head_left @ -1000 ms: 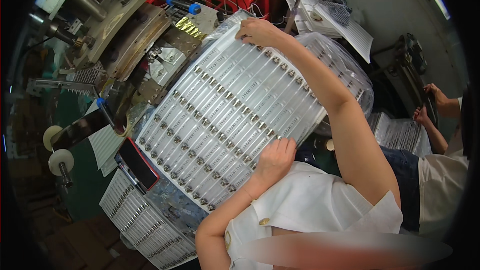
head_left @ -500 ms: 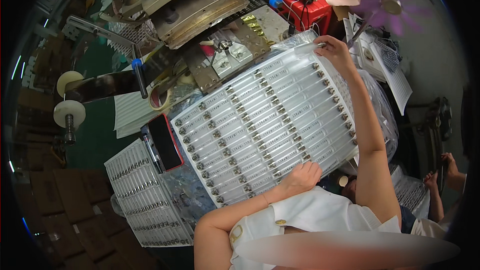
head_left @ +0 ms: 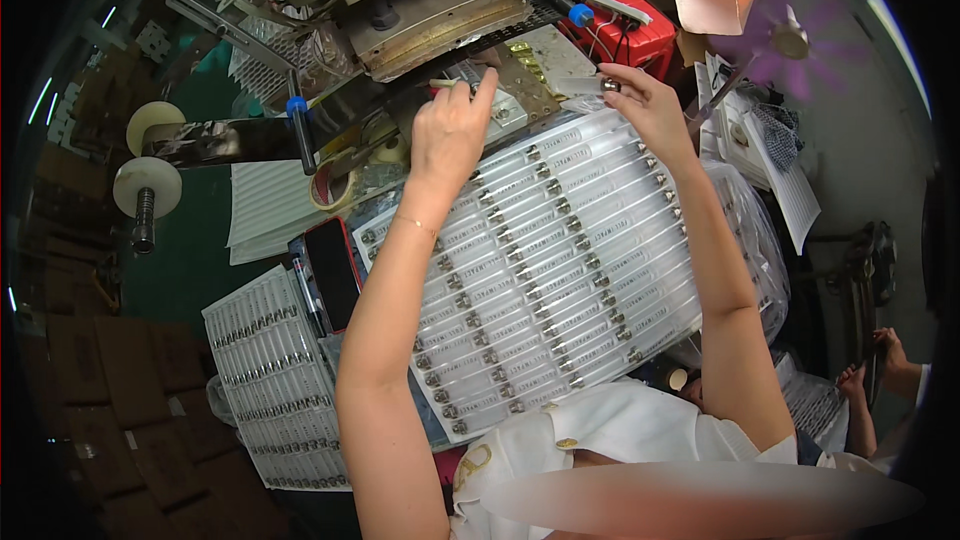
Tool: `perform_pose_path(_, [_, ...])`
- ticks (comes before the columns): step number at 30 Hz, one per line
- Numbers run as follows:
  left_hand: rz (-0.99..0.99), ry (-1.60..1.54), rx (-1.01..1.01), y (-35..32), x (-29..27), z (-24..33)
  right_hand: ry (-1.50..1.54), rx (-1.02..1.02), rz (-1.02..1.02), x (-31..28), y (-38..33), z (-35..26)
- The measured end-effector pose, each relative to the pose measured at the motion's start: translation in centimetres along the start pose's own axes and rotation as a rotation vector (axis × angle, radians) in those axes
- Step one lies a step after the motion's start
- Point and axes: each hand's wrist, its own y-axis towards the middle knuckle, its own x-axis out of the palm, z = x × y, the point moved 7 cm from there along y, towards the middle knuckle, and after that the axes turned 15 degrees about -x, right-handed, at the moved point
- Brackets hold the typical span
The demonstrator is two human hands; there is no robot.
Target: Assembling small metal components into plastic tubes and organizing them in a tray.
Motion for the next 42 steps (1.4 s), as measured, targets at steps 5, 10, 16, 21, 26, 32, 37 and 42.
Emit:
perform_pose_path(5, [0.027,0.001,0.120,-0.8,-1.8,3.1,-0.213,-0.192,-0.028,3.8,1.7,-3.3])
perform_pose_path(10, [-0.114,-0.280,0.080,-9.0,-6.0,6.9,-0.451,-0.692,-0.107,9.4,1.9,-7.2])
perform_pose_path(16, [-0.227,-0.471,-0.168,-14.4,-9.1,6.4,-0.593,-0.646,-0.262,13.4,2.9,-4.5])
perform_pose_path(21, [-0.226,-0.564,-0.397,-16.8,-10.8,5.1,-0.439,-0.290,-0.253,13.8,4.1,-1.9])
perform_pose_path(26, [-0.213,-0.622,-0.517,-18.0,-11.0,4.4,-0.476,-0.295,-0.275,13.4,4.6,-1.5])
perform_pose_path(32, [-0.196,-0.639,-0.503,-18.1,-10.7,4.3,-0.444,-0.239,-0.291,13.5,4.3,-0.6])
perform_pose_path(37, [-0.197,-0.656,-0.504,-18.2,-10.6,4.4,-0.390,-0.233,-0.286,13.5,4.5,-0.4])
perform_pose_path(42, [-0.199,-0.655,-0.506,-18.1,-10.6,4.4,-0.389,-0.223,-0.334,13.7,4.5,-0.5])
